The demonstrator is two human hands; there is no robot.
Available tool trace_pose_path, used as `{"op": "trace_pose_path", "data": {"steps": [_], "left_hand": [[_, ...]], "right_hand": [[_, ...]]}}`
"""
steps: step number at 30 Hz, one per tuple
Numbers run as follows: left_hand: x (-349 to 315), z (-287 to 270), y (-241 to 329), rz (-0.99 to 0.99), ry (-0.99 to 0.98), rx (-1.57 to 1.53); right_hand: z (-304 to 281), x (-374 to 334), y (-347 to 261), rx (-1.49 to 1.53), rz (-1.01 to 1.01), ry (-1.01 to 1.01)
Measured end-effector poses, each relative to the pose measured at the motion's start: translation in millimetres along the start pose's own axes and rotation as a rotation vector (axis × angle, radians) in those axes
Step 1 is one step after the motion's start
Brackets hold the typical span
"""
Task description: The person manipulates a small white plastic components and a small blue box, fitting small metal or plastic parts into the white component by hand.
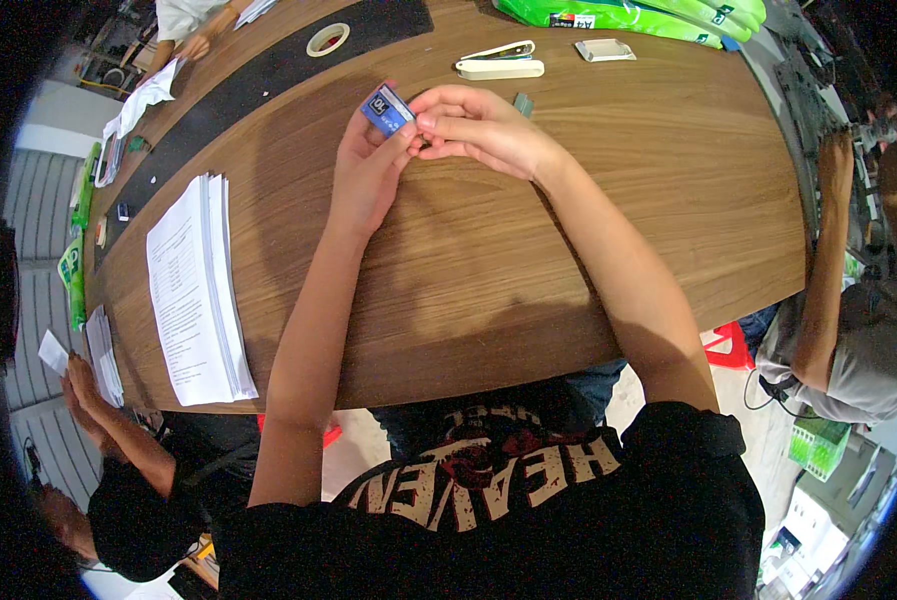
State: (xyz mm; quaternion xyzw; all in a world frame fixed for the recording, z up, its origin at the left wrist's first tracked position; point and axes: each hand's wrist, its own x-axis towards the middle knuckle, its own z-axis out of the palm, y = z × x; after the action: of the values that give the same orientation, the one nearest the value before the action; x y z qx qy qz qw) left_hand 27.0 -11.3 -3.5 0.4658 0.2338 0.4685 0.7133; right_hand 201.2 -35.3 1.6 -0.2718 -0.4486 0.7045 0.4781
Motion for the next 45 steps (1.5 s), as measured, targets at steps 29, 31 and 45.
{"op": "trace_pose_path", "data": {"steps": [29,31,45], "left_hand": [[-1.5,12.2,10.5,-0.051,-0.012,-0.001],[-1.1,7.8,6.0,0.018,0.018,0.057],[1.3,-0.9,1.7,0.04,0.116,0.036]], "right_hand": [[5.0,3.0,4.6,0.054,-0.037,0.219],[9.9,4.3,2.3,0.033,-0.002,0.229],[8.9,3.4,7.0,-0.103,-0.093,0.129]]}}
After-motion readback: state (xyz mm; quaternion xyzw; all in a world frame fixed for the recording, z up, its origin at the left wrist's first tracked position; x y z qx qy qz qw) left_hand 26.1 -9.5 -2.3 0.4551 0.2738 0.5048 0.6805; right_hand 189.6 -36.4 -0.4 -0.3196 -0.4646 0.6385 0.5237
